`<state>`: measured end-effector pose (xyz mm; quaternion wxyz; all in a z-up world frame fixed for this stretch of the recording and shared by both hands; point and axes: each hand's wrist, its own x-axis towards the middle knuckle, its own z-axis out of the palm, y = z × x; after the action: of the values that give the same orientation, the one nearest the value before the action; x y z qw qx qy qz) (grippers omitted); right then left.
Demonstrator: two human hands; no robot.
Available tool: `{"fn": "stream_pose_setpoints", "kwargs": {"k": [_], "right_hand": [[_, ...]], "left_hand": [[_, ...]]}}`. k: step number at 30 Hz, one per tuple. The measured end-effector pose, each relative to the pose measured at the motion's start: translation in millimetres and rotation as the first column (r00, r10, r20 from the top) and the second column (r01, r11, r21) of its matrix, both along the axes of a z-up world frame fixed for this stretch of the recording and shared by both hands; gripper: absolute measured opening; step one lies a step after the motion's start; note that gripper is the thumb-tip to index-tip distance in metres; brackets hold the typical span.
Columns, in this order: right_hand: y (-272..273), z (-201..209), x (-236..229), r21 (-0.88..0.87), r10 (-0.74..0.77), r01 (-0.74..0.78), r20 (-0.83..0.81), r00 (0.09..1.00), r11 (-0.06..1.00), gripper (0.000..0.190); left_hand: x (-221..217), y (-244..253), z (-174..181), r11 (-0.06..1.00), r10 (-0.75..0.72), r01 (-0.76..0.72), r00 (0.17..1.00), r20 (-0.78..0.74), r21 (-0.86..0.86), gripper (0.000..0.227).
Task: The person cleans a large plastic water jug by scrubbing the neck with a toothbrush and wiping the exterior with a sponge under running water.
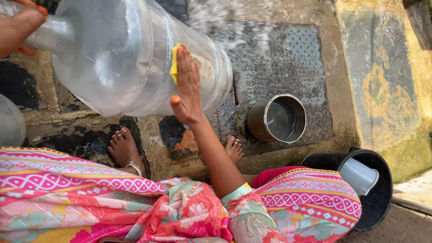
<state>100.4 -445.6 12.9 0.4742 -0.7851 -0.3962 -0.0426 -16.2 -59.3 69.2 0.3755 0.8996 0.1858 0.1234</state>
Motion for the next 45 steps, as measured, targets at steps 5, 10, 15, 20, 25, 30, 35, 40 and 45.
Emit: {"fn": "stream_pose_setpoints", "kwargs": {"k": [5, 10, 15, 20, 25, 30, 35, 40, 45], "right_hand": [[-50, -51, 60, -0.249, -0.250, 0.248, 0.024, 0.968, 0.936, 0.102], [-99, -121, 92, -0.297, -0.403, 0.358, -0.103, 0.910, 0.885, 0.099], [-114, -182, 115, 0.069, -0.237, 0.429, -0.750, 0.618, 0.901, 0.119], [-131, -217, 115, 0.120, 0.054, 0.438, -0.986, 0.161, 0.891, 0.137], [-131, -213, 105, 0.232, 0.305, 0.482, -0.949, -0.077, 0.845, 0.141], [-126, -174, 126, 0.337, 0.311, 0.543, -0.940, 0.143, 0.769, 0.136], [-98, -129, 122, 0.188, -0.142, 0.518, -0.835, 0.532, 0.834, 0.118], [-49, -69, 84, -0.141, -0.436, 0.415, -0.384, 0.814, 0.899, 0.105], [-2, -5, 18, -0.083, -0.114, 0.102, -0.158, 0.981, 0.991, 0.106]], "left_hand": [[0, 7, 0, 1.000, 0.004, -0.004, 1.000, -0.011, 0.004, 0.032], [6, 15, -7, 0.999, -0.027, 0.028, 0.999, -0.018, 0.027, 0.033], [10, 18, -16, 0.999, 0.040, -0.040, 0.998, -0.048, 0.006, 0.033], [18, 25, -27, 0.996, 0.090, -0.089, 0.992, -0.087, 0.009, 0.035], [15, 37, -32, 0.995, 0.096, -0.096, 0.988, -0.123, 0.003, 0.037], [13, 48, -41, 0.993, 0.110, -0.114, 0.980, -0.167, -0.013, 0.039], [18, 55, -54, 1.000, 0.017, -0.019, 0.992, -0.128, -0.015, 0.039], [25, 48, -56, 0.997, 0.070, -0.072, 0.985, -0.160, -0.005, 0.037], [25, 38, -47, 0.999, 0.044, -0.044, 0.987, -0.157, 0.004, 0.034]]}}
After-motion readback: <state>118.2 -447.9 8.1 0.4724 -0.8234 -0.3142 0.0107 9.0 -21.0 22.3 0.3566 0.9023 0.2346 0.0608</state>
